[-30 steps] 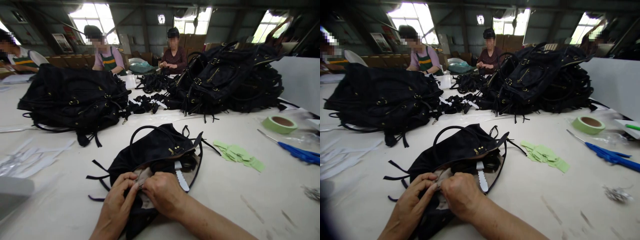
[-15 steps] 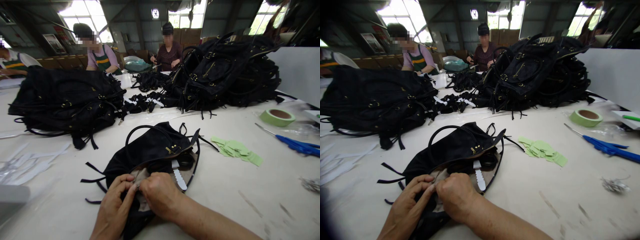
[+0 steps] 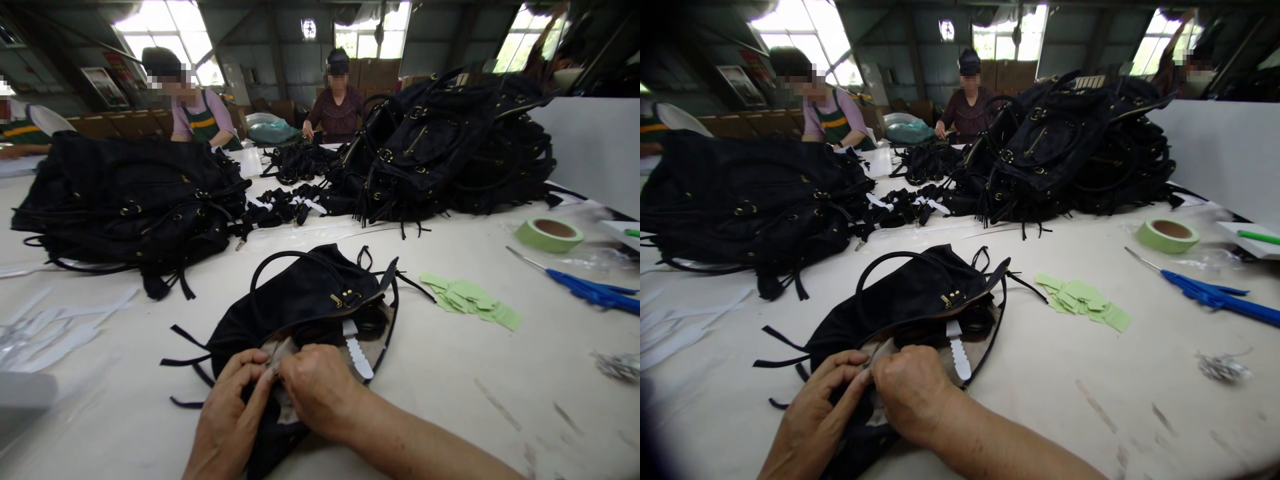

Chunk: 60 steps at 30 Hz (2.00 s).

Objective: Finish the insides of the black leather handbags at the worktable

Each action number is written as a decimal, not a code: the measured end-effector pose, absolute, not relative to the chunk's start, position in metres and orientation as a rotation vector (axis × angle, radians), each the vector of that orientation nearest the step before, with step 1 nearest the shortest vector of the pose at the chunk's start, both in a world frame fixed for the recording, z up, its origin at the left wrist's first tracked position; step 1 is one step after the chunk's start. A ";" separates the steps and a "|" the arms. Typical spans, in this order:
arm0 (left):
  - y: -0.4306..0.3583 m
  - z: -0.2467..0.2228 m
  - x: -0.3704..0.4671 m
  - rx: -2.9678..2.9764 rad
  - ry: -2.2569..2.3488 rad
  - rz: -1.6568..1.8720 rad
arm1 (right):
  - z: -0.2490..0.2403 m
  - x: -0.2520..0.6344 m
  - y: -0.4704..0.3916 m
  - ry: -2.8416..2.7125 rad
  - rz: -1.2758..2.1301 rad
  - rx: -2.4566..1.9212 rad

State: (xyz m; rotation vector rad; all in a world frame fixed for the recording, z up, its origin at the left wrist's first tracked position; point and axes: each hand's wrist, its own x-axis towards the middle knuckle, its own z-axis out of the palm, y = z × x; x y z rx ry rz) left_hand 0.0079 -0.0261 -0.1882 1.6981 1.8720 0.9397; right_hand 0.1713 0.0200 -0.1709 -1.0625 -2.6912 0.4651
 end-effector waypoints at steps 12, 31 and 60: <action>-0.027 -0.189 0.011 1.713 1.885 0.951 | -0.173 0.172 0.019 -2.664 0.452 -1.061; -0.031 -0.189 0.015 1.837 1.936 1.048 | -0.174 0.175 0.021 -2.567 0.634 -1.147; -0.031 -0.160 0.011 1.790 1.680 0.728 | -0.195 0.177 0.021 -2.179 0.986 -0.964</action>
